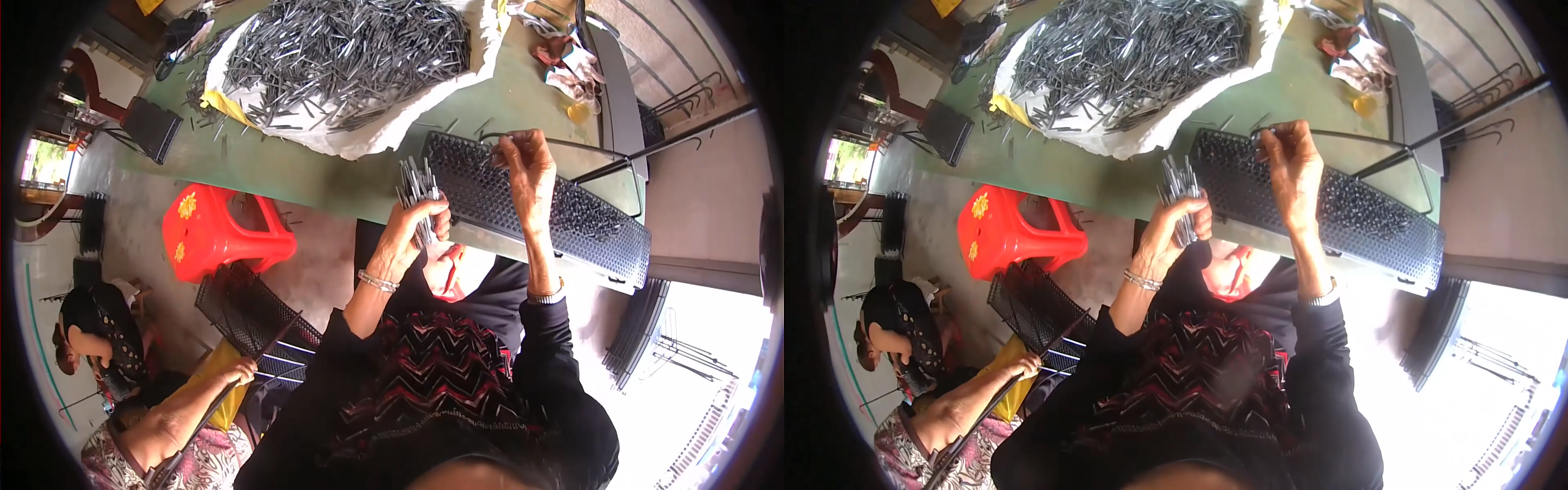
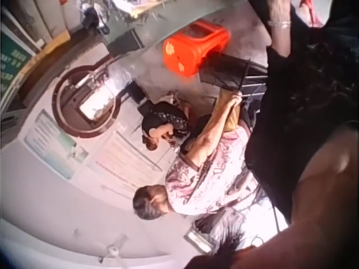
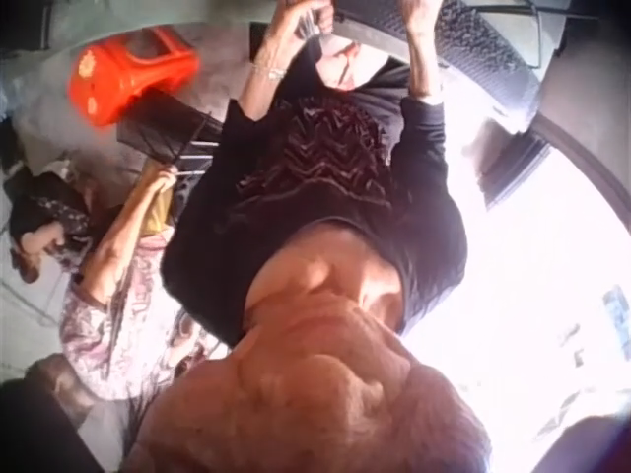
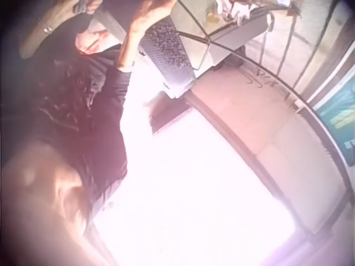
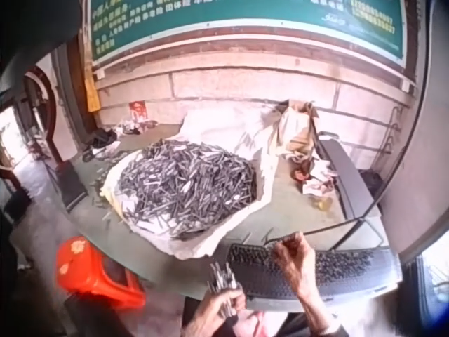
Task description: Assembling a metal mesh panel by manually inserting metal wire rods into a frame.
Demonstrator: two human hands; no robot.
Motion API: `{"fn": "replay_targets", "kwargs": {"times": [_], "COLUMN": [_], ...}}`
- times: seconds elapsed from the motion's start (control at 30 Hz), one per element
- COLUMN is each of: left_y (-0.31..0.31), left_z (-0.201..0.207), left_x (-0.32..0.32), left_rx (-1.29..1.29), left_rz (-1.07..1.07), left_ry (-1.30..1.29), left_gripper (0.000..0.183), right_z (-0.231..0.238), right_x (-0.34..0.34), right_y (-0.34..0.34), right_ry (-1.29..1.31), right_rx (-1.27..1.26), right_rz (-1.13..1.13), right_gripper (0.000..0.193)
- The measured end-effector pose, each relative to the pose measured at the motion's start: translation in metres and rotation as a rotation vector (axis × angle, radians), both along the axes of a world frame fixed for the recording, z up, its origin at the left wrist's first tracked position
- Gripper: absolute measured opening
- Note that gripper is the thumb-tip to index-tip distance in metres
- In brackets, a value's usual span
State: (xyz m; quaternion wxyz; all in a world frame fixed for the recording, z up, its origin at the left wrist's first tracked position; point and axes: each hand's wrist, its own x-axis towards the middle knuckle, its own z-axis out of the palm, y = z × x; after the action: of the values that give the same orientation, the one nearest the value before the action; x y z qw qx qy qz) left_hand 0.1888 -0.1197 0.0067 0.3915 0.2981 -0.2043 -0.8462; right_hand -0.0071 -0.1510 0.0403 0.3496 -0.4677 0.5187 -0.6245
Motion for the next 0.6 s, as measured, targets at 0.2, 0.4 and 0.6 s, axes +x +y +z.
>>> {"fn": "replay_targets", "kwargs": {"times": [0.2,0.4,0.6], "left_y": [0.036,0.049,0.047], "left_z": [-0.016,-0.02,-0.026], "left_x": [-0.012,-0.022,-0.021], "left_rx": [0.05,0.066,0.025], "left_rz": [-0.066,-0.073,-0.047], "left_ry": [0.077,0.03,0.04], "left_gripper": [0.015,0.011,0.012], "right_z": [-0.028,-0.043,-0.04], "right_x": [0.022,0.023,0.025], "right_y": [0.007,0.006,0.006], "right_ry": [0.324,0.572,0.625], "right_rx": [0.056,-0.064,-0.01], "right_rz": [-0.111,-0.203,-0.186], "right_gripper": [0.007,0.013,0.01]}}
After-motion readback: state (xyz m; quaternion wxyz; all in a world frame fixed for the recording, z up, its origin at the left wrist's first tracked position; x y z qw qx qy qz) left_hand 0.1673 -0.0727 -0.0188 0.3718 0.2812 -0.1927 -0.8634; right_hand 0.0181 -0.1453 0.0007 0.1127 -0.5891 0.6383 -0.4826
